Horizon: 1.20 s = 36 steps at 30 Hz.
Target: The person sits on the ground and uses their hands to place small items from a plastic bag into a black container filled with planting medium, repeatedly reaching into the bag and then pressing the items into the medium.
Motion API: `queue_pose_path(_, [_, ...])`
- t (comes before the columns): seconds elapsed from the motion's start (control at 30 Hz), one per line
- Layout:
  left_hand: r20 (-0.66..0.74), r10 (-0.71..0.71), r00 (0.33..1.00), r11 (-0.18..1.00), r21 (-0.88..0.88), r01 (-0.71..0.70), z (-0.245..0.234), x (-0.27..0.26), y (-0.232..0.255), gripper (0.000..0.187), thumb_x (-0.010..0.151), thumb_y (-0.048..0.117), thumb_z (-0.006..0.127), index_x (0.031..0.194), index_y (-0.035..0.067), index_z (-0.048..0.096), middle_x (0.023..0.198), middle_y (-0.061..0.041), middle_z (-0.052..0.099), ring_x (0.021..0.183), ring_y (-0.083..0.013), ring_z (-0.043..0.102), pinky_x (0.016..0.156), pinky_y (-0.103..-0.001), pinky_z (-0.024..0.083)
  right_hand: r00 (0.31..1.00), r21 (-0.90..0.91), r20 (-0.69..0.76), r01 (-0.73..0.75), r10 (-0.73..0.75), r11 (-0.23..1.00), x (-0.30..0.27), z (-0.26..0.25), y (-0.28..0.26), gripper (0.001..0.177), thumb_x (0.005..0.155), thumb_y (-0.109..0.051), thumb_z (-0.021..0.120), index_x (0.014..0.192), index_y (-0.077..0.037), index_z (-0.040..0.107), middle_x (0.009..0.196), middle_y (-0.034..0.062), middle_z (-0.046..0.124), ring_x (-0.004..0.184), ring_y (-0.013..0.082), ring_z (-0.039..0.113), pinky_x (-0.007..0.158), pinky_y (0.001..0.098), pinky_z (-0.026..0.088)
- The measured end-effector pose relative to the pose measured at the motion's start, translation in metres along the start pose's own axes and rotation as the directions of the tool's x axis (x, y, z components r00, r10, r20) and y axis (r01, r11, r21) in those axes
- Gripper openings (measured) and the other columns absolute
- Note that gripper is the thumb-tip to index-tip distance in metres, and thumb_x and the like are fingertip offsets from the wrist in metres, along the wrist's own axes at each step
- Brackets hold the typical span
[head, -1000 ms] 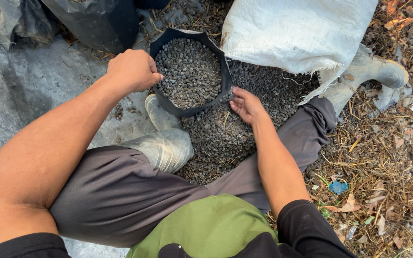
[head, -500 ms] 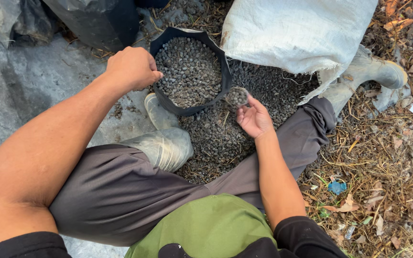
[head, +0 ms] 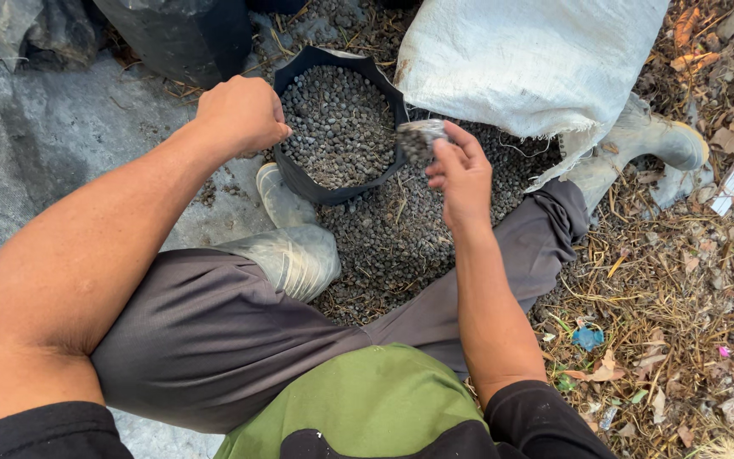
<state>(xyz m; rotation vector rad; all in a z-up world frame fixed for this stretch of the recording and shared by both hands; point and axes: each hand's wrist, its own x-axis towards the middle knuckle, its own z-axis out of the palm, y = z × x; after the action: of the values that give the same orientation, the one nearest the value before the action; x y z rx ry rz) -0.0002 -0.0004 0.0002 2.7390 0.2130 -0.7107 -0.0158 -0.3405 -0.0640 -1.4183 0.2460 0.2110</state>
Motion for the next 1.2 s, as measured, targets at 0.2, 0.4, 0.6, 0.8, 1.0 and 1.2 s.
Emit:
queue_pose_path(0.2, [0.020, -0.005, 1.000, 1.000, -0.023, 0.005, 0.000, 0.001, -0.001, 0.020, 0.085, 0.037, 0.081, 0.097, 0.021, 0.083, 0.089, -0.008, 0.078, 0.086, -0.0288, 0.075, 0.082, -0.045, 0.058, 0.927, -0.535, 0.190, 0.375, -0.324, 0.757, -0.004, 0.035, -0.021, 0.037, 0.099, -0.014, 0.075, 0.135, -0.009, 0.069, 0.096, 0.0069, 0.071, 0.075, 0.0074, 0.057, 0.064, 0.0221, 0.047])
queue_pose_path(0.4, [0.035, -0.006, 0.999, 1.000, -0.008, 0.006, 0.000, 0.003, -0.001, 0.020, 0.084, 0.037, 0.081, 0.096, 0.020, 0.083, 0.093, -0.009, 0.078, 0.089, -0.0301, 0.074, 0.083, -0.045, 0.057, 0.693, -0.588, 0.389, 0.694, -0.608, 0.415, -0.008, 0.053, -0.056, 0.034, 0.098, -0.012, 0.075, 0.131, -0.009, 0.067, 0.116, 0.0097, 0.072, 0.077, 0.0108, 0.060, 0.071, 0.0257, 0.053])
queue_pose_path(0.6, [0.030, 0.009, 0.999, 1.000, -0.012, -0.008, -0.001, 0.002, 0.000, 0.020, 0.084, 0.036, 0.080, 0.097, 0.021, 0.083, 0.097, -0.009, 0.078, 0.094, -0.0308, 0.074, 0.085, -0.046, 0.057, 0.682, -0.598, 0.707, 0.718, -0.188, 0.357, -0.001, 0.057, -0.065, 0.032, 0.092, -0.022, 0.076, 0.123, -0.017, 0.072, 0.116, 0.0089, 0.074, 0.099, 0.0284, 0.071, 0.084, 0.0394, 0.056])
queue_pose_path(0.8, [0.031, 0.018, 0.999, 1.000, -0.013, -0.017, -0.001, 0.001, 0.000, 0.022, 0.084, 0.038, 0.080, 0.098, 0.022, 0.083, 0.098, -0.010, 0.078, 0.095, -0.0312, 0.074, 0.085, -0.047, 0.057, 0.728, -0.660, 0.668, 0.675, -0.153, 0.329, 0.026, 0.068, -0.053, 0.027, 0.094, -0.023, 0.074, 0.121, -0.019, 0.072, 0.118, 0.0077, 0.072, 0.106, 0.0308, 0.070, 0.090, 0.0424, 0.055])
queue_pose_path(1.0, [0.021, 0.029, 0.999, 1.000, -0.009, -0.029, 0.001, 0.002, -0.002, 0.025, 0.083, 0.042, 0.081, 0.097, 0.021, 0.083, 0.098, -0.011, 0.077, 0.095, -0.0334, 0.073, 0.085, -0.047, 0.057, 0.680, -0.593, 0.581, 0.730, -0.447, 0.340, 0.043, 0.079, -0.047, 0.026, 0.096, -0.021, 0.074, 0.121, -0.016, 0.071, 0.122, 0.0082, 0.072, 0.108, 0.0311, 0.071, 0.088, 0.0401, 0.058])
queue_pose_path(1.2, [0.033, 0.037, 0.999, 0.999, 0.000, -0.037, 0.002, 0.004, -0.004, 0.023, 0.084, 0.039, 0.080, 0.099, 0.022, 0.083, 0.098, -0.010, 0.078, 0.096, -0.0329, 0.073, 0.085, -0.047, 0.057, 0.791, -0.743, 0.570, 0.612, -0.224, 0.273, 0.035, 0.067, -0.054, 0.025, 0.092, -0.020, 0.077, 0.117, -0.017, 0.074, 0.111, 0.0090, 0.073, 0.092, 0.0335, 0.070, 0.080, 0.0439, 0.055])
